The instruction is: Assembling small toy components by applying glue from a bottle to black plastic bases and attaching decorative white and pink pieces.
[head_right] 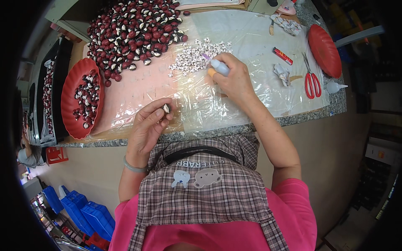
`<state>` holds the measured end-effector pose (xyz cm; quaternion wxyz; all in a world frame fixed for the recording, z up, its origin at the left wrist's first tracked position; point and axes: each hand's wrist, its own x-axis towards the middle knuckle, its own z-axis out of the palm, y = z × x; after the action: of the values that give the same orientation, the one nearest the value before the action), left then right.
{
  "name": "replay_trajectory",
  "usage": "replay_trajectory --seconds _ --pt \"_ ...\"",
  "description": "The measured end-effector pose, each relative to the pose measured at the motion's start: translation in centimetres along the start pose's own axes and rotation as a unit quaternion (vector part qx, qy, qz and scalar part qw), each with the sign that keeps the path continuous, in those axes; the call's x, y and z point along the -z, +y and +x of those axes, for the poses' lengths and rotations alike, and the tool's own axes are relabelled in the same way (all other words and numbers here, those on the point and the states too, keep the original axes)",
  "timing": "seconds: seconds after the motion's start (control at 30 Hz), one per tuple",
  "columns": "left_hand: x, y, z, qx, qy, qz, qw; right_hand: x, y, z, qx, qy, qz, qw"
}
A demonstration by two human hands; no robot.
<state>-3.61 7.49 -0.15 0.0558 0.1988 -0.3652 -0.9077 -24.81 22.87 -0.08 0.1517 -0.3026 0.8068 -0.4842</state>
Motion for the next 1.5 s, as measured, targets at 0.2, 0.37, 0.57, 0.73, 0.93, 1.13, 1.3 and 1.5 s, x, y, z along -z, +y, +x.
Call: replay_trajectory --seconds 0.2,0.37,0.57,0.73,0.93,1.13,1.3,1.5 --pt "0.2 0.0 0.0 0.0 0.002 -0.002 1.0 -0.5 -0.4 0.5 0.102 -0.023 -0.171 0.98" --pt "0.3 0.0 -0.1 -0.002 -0.007 -0.004 1.0 1.1 -0.6 0.5 0.107 -0.138 -0.154 0.973" --pt "0.1 0.0 0.1 -0.002 0.0 -0.003 1.0 1.3 -0.5 0.1 0.077 -0.111 -0.102 0.986" --pt "0.2 -0.2 0.1 -0.003 0.003 0.01 1.0 0.6 -0.9 -0.6 0.113 -0.109 -0.182 0.971" --pt "-0.6 -0.5 0.4 -0.001 0.001 0.007 1.0 0.5 -1.1 -1.0 0.143 -0.099 -0.188 0.967" --pt "-0.2 -0.4 0.3 -0.002 -0.009 0.017 1.0 0.8 -1.3 -0.8 0.083 -0.088 -0.097 0.988" --pt "-0.2 -0.3 0.3 -0.003 0.001 0.02 1.0 1.3 -0.5 0.1 0.143 -0.074 -0.118 0.98" --pt "-0.4 -0.3 0.2 -0.001 0.0 0.012 1.0 1.1 -0.3 1.2 0.186 -0.157 -0.181 0.953"
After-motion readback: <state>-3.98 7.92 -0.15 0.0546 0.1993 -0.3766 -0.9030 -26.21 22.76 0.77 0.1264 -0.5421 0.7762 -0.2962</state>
